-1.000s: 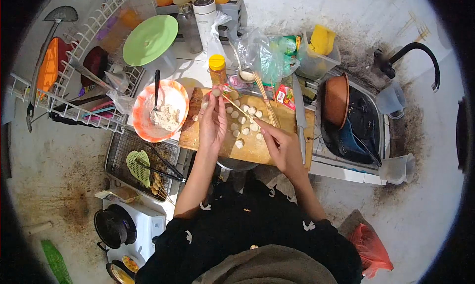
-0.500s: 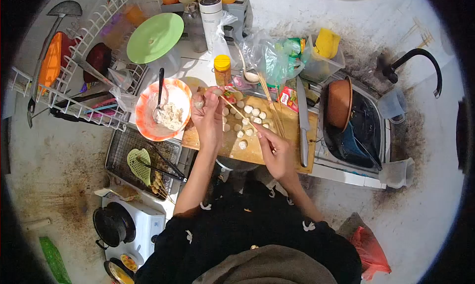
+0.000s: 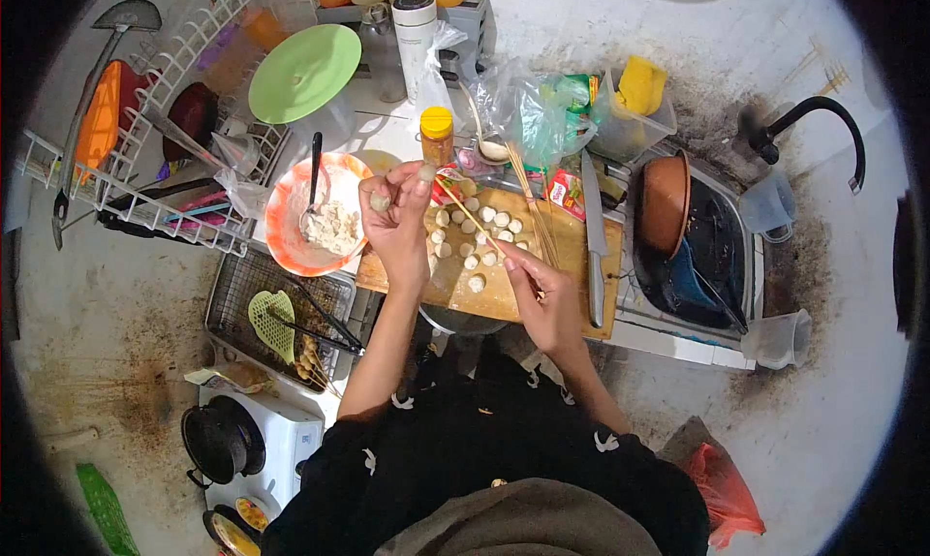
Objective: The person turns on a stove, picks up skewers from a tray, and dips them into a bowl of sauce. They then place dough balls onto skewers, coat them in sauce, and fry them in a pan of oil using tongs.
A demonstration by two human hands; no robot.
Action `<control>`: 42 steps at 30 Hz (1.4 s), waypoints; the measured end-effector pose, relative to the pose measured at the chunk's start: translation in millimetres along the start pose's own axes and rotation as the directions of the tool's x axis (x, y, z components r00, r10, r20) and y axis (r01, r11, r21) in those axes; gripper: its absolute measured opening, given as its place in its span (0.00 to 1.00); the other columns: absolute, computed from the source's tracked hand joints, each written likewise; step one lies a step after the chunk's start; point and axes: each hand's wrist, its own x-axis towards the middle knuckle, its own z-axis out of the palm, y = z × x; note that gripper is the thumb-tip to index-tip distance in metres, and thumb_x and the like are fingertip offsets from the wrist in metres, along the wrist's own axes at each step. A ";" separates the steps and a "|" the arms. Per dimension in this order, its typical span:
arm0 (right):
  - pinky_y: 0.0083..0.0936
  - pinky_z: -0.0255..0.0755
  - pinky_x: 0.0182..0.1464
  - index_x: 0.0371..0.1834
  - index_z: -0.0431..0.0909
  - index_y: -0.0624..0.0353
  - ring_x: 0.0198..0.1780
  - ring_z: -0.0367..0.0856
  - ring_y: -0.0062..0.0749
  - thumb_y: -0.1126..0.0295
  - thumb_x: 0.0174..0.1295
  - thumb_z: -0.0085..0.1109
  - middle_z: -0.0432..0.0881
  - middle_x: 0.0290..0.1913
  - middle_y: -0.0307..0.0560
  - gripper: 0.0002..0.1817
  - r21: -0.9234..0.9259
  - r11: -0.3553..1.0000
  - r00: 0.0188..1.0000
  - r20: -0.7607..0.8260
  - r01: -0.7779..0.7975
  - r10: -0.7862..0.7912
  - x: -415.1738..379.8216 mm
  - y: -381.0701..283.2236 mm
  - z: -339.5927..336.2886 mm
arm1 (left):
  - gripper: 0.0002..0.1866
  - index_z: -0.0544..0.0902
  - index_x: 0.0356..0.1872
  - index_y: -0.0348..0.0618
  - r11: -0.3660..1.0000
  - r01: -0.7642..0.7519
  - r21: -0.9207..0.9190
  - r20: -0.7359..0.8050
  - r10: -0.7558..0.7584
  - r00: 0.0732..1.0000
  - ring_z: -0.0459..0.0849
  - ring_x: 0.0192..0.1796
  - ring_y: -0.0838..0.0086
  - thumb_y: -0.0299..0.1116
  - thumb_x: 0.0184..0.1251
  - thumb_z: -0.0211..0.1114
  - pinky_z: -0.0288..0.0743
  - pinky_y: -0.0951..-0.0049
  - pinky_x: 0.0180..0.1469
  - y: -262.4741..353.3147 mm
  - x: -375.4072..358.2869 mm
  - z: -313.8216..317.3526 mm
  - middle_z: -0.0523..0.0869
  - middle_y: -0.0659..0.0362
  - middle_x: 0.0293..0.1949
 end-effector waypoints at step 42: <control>0.09 0.46 0.18 0.49 0.70 0.62 0.16 0.51 0.07 0.72 0.63 0.41 0.65 0.18 0.26 0.14 0.391 0.916 0.994 0.020 0.090 -0.107 -6.6 22.0 16.3 | 0.11 0.64 0.30 0.48 0.741 0.501 -0.448 0.173 -0.478 0.861 0.79 0.35 0.78 0.26 0.55 0.60 0.75 0.82 0.42 26.0 -4.1 13.5 0.77 0.62 0.31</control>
